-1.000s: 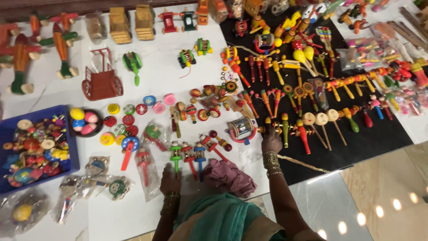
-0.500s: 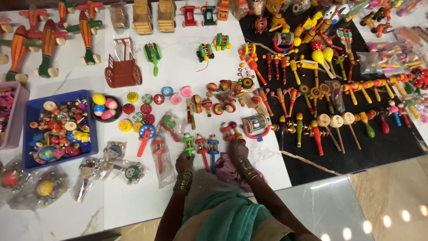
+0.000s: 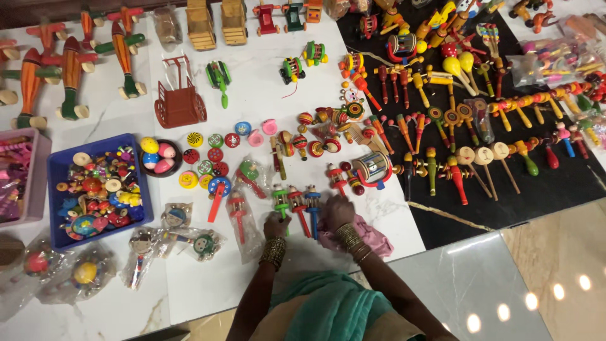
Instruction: The person arranges wooden toys on a table, picking up and placing items such as spinning tops, maracas, and toy drums. They use a cloth to wipe some toys and reposition them in neat rows.
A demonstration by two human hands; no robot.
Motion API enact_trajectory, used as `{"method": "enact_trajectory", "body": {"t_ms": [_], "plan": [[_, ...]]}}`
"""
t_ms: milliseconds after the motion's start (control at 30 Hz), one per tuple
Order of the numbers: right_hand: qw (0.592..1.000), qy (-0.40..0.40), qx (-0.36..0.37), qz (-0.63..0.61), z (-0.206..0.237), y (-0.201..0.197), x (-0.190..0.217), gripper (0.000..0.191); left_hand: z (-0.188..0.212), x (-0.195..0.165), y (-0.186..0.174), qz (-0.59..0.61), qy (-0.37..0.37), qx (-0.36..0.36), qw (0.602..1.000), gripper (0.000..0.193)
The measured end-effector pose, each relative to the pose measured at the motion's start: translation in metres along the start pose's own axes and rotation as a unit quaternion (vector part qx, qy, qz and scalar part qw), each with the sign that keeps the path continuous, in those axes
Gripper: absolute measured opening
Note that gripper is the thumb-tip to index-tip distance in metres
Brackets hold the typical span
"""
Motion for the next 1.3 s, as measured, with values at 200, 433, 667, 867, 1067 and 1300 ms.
{"method": "enact_trajectory", "body": {"t_ms": [200, 433, 667, 867, 1067, 1300], "plan": [[0.977, 0.091, 0.091, -0.168, 0.019, -0.001, 0.036, 0.038, 0.003, -0.003, 0.01, 0.336, -0.287, 0.269, 0.856, 0.032], [0.956, 0.148, 0.132, -0.218, 0.009, -0.004, 0.037, 0.044, 0.012, -0.02, 0.013, 0.327, -0.293, 0.289, 0.851, 0.038], [0.96, 0.126, 0.009, -0.249, -0.008, -0.021, 0.025, 0.028, 0.009, -0.023, 0.012, 0.348, -0.269, 0.302, 0.846, 0.035], [0.966, 0.187, -0.03, -0.178, -0.021, -0.029, 0.014, 0.027, 0.008, -0.027, 0.007, 0.32, -0.258, 0.29, 0.864, 0.032], [0.962, 0.198, -0.05, -0.179, -0.023, -0.028, 0.008, 0.025, 0.006, -0.038, 0.012, 0.351, -0.211, 0.327, 0.852, 0.028], [0.965, 0.064, -0.153, -0.203, 0.001, -0.02, 0.017, 0.035, 0.003, -0.047, 0.031, 0.384, -0.247, 0.351, 0.818, 0.027]]}}
Point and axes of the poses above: each hand's wrist, its own z-axis away from the middle knuckle, its own y-axis out of the palm, x = y × z, the point moved 1 cm from there along -z, towards the middle knuckle, and after that the axes turned 4 degrees about -y, right-handed, at the moved point
